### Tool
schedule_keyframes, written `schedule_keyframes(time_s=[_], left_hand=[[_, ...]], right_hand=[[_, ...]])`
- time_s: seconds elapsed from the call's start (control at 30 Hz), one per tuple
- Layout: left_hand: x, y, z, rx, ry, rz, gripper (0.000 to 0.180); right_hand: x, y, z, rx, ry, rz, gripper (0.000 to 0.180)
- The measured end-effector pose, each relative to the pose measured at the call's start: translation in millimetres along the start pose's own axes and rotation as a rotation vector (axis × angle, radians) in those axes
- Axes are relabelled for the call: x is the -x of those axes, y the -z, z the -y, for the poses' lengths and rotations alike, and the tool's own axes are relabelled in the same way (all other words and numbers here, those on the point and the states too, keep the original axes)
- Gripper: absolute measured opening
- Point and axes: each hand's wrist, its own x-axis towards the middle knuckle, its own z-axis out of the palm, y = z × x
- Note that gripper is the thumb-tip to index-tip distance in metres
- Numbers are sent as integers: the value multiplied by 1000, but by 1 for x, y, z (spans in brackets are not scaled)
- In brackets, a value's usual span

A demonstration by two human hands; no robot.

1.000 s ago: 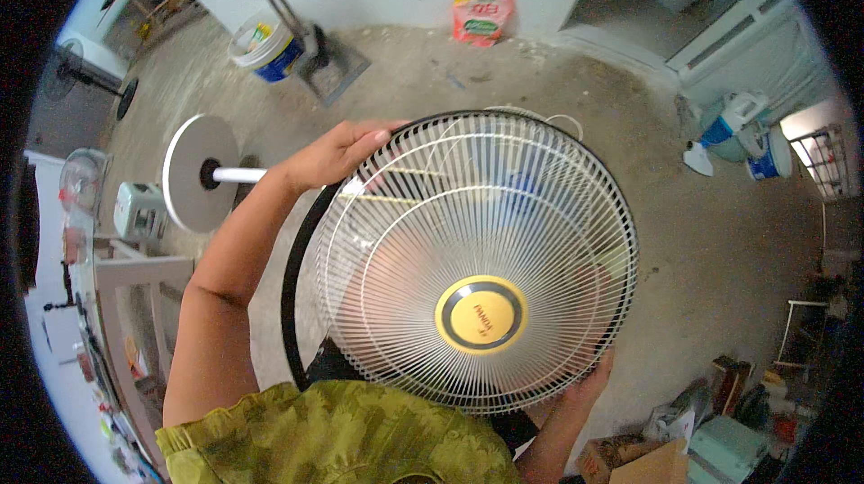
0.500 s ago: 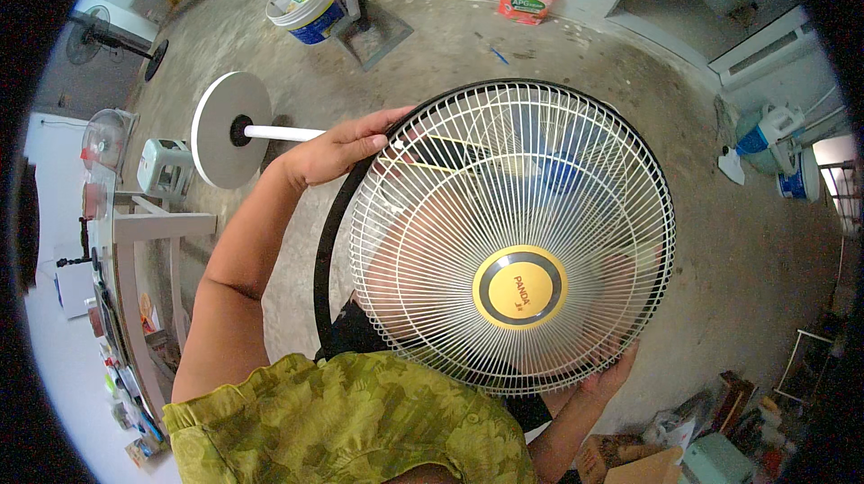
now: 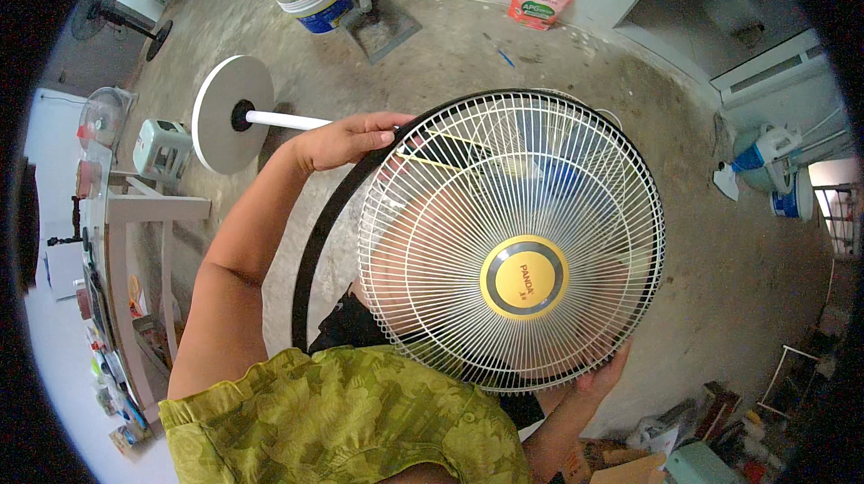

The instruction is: The person assembles a standing fan by attaching the front protective cage to the fan head. They align the cage with the fan blades and secure it by twisting the locking ring into place.

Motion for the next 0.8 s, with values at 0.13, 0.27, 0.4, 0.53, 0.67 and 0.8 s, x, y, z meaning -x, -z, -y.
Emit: schedule_keyframes(time_s=[0.13,0.27,0.4,0.53,0.67,0.8], left_hand=[[-7,10,15,100,-6,37,48],[-5,9,13,113,17,47,50],[-7,12,10,53,-3,105,54],[-11,12,22,120,-20,112,55],[-14,9,27,171,-30,129,54],[-9,-1,30,246,-23,92,54]], right_hand=[[3,-1,-2,60,39,-102,41],[2,3,-2,19,-5,-5,41],[3,4,1,65,-14,-89,41],[2,-2,-2,57,-9,-126,42],[4,3,-1,46,-27,-114,42],[0,25,1,-28,-83,118,42]])
